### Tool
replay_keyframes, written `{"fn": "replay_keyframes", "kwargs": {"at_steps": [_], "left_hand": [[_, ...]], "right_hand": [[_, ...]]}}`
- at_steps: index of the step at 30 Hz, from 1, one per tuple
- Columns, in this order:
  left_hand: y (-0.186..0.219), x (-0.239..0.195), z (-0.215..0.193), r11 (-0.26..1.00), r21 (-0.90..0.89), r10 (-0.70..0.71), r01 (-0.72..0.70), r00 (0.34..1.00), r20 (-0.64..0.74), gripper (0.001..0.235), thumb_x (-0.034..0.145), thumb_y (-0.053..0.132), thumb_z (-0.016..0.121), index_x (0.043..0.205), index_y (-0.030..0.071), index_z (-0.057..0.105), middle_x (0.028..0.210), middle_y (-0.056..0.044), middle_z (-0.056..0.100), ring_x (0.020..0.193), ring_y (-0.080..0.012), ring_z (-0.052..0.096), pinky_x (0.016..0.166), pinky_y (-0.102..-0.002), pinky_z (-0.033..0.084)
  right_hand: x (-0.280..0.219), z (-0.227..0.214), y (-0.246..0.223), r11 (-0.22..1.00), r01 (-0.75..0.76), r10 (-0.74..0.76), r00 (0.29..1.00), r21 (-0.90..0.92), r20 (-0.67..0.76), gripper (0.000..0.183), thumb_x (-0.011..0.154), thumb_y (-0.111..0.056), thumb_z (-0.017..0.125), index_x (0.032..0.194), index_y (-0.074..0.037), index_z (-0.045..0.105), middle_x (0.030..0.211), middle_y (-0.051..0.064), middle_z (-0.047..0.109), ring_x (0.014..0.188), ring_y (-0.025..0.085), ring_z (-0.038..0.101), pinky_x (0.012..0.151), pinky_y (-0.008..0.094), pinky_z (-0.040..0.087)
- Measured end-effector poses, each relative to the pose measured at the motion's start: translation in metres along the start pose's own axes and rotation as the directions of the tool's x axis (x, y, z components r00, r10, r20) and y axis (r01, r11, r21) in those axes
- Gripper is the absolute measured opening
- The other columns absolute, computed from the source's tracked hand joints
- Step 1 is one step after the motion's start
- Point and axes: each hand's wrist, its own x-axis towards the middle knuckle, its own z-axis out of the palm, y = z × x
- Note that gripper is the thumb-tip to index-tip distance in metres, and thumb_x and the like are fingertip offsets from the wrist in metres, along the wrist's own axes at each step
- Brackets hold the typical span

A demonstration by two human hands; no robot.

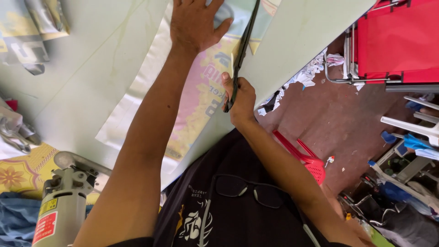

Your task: Measuring, marking, and cutting fabric pieces for garment production using a measuring tape, pen, and scissors.

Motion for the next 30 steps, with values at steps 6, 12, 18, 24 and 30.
{"fn": "replay_keyframes", "kwargs": {"at_steps": [6, 12, 18, 24, 30], "left_hand": [[0.000, -0.002, -0.007, 1.000, 0.017, 0.021, -0.021, 0.999, -0.032, 0.058, 0.109, 0.063, 0.053, 0.150, 0.022, 0.054, 0.133, -0.012, 0.067, 0.095, -0.0453, 0.070, 0.099, -0.062, 0.034], [0.002, 0.002, -0.014, 0.996, -0.075, -0.048, 0.057, 0.991, 0.124, 0.067, 0.107, 0.066, 0.043, 0.160, 0.024, 0.044, 0.161, -0.010, 0.040, 0.137, -0.0456, 0.045, 0.111, -0.068, 0.018], [0.013, -0.005, -0.024, 0.999, 0.004, -0.040, 0.040, 0.994, -0.106, 0.060, 0.110, 0.062, 0.060, 0.158, 0.028, 0.047, 0.153, -0.009, 0.051, 0.131, -0.0419, 0.053, 0.102, -0.072, 0.029], [0.072, -0.118, -0.064, 0.862, -0.067, -0.507, 0.502, 0.858, -0.080, 0.061, 0.115, 0.058, 0.046, 0.165, 0.026, 0.032, 0.171, -0.004, 0.026, 0.158, -0.0397, 0.013, 0.123, -0.072, 0.004], [0.131, -0.259, -0.053, 0.417, 0.131, -0.865, 0.900, 0.437, -0.246, 0.072, 0.093, 0.049, 0.074, 0.155, 0.018, 0.055, 0.158, -0.015, 0.044, 0.139, -0.0571, 0.031, 0.106, -0.078, 0.028]], "right_hand": [[0.001, -0.035, 0.003, 0.998, 0.060, -0.060, 0.984, 0.002, 0.167, 0.047, 0.091, -0.049, 0.062, 0.071, -0.009, 0.048, 0.055, 0.008, 0.051, 0.041, 0.021, 0.052, 0.046, 0.033, 0.040], [-0.020, -0.136, 0.020, 0.928, 0.316, -0.213, 0.885, -0.199, 0.414, 0.048, 0.099, -0.051, 0.054, 0.075, -0.009, 0.053, 0.057, 0.006, 0.053, 0.045, 0.017, 0.053, 0.049, 0.030, 0.042], [0.022, -0.211, 0.025, 0.884, 0.112, -0.015, 0.977, -0.453, 0.213, 0.022, 0.095, -0.024, 0.070, 0.095, -0.002, 0.066, 0.072, 0.006, 0.044, 0.055, 0.016, 0.044, 0.042, 0.030, 0.046], [0.039, -0.265, -0.030, 0.674, 0.257, 0.028, 0.928, -0.693, 0.372, 0.027, 0.089, -0.024, 0.075, 0.080, -0.008, 0.056, 0.063, 0.006, 0.047, 0.052, 0.016, 0.047, 0.049, 0.031, 0.033], [0.124, -0.281, -0.053, 0.588, 0.374, 0.048, 0.869, -0.718, 0.492, 0.035, 0.075, -0.030, 0.090, 0.089, -0.002, 0.073, 0.056, 0.016, 0.057, 0.048, 0.028, 0.062, 0.050, 0.033, 0.044]]}}
